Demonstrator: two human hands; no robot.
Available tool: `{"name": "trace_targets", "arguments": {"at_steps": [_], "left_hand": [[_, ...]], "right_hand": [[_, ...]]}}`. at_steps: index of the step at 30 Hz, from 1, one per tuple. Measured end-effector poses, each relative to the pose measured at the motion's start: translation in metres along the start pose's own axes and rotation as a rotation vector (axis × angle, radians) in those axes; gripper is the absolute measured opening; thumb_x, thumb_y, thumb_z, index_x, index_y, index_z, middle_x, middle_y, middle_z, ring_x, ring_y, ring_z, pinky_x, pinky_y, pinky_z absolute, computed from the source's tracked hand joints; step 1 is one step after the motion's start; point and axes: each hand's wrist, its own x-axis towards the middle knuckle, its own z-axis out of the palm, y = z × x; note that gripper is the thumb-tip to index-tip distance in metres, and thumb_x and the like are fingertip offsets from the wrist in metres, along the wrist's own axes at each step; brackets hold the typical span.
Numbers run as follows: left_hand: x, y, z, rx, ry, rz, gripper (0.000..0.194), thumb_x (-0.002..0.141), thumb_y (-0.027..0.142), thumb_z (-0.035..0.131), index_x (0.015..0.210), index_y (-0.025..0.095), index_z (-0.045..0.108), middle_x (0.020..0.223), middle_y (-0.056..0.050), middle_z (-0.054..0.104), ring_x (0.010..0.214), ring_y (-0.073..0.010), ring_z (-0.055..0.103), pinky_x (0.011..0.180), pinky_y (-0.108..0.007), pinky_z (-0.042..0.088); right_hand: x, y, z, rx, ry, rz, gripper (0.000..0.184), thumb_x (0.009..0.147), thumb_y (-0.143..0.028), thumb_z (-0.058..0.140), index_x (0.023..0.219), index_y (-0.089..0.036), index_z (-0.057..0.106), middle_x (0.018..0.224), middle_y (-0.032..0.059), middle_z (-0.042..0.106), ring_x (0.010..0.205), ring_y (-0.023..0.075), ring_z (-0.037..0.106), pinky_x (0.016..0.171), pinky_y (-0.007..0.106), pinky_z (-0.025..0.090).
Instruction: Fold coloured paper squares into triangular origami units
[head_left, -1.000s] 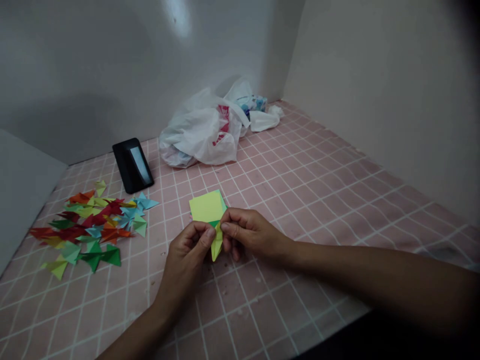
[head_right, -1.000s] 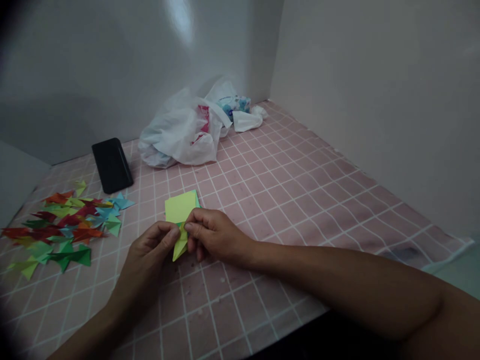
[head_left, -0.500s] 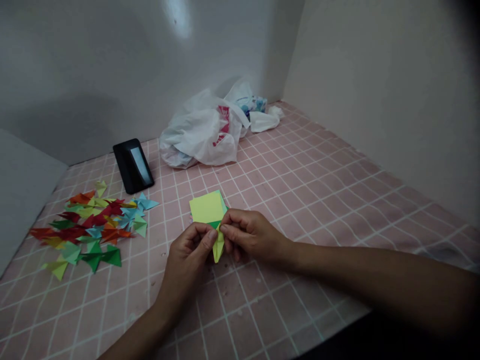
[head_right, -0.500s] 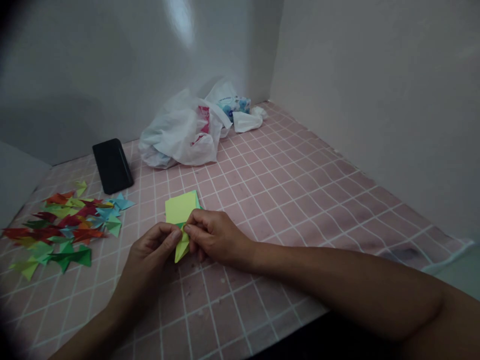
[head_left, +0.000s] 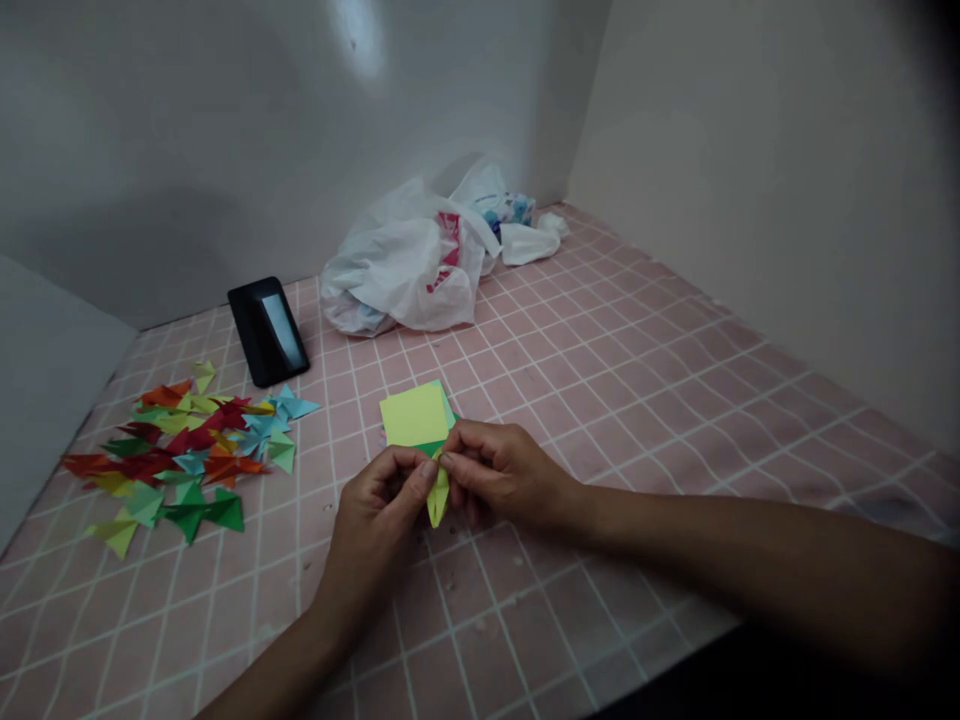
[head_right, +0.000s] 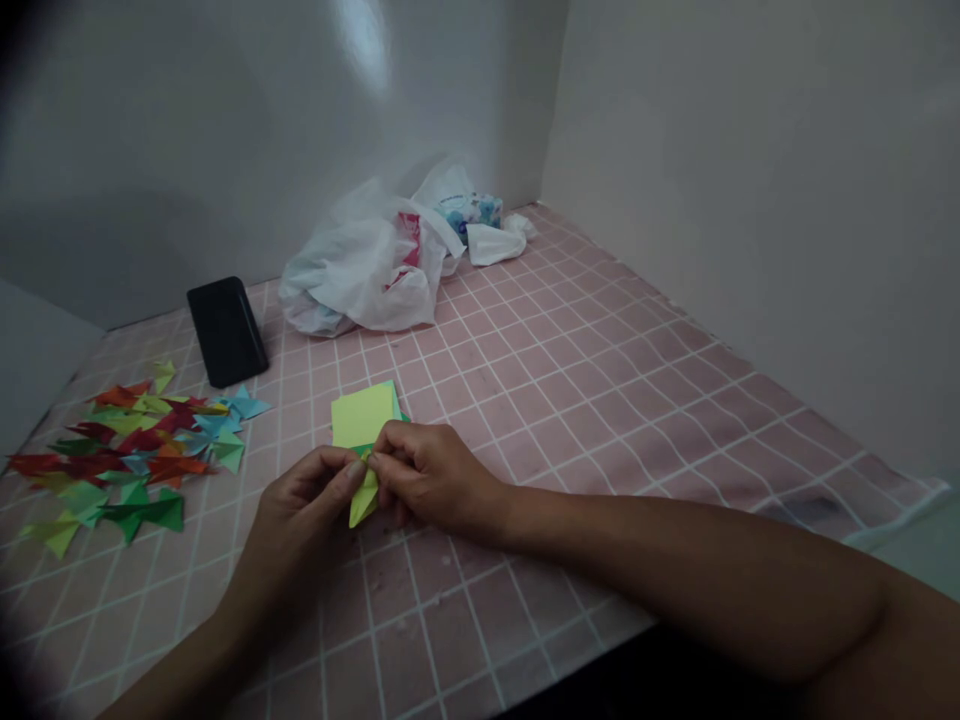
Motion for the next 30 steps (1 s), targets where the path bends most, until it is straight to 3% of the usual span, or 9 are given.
{"name": "trace_targets", "arguments": {"at_steps": [13, 30], "left_hand": [[0.0000, -0.0055, 0.0026, -0.208, -0.052, -0.036, 0.022, 0.085, 0.038, 0.070, 0.080, 0.018, 0.063, 0.067, 0.003, 0.059, 0.060, -0.0106, 0.054, 0.060, -0.024, 0.044], [0.0019, -0.0056, -0.0004, -0.022, -0.029, 0.022, 0.022, 0.085, 0.040, 0.067, 0.081, 0.018, 0.063, 0.071, 0.001, 0.061, 0.065, -0.0125, 0.055, 0.061, -0.025, 0.043]], "right_hand": [[-0.0005, 0.0013, 0.0009, -0.009, 0.011, -0.021, 0.016, 0.093, -0.025, 0.052, 0.079, -0.018, 0.053, 0.060, -0.0030, 0.061, 0.044, 0.0075, 0.057, 0.041, 0.016, 0.045], [-0.0012, 0.0014, 0.0019, 0.007, -0.011, -0.037, 0.016, 0.095, -0.024, 0.051, 0.081, -0.017, 0.053, 0.062, -0.0013, 0.063, 0.047, 0.0081, 0.059, 0.045, 0.018, 0.048]]}}
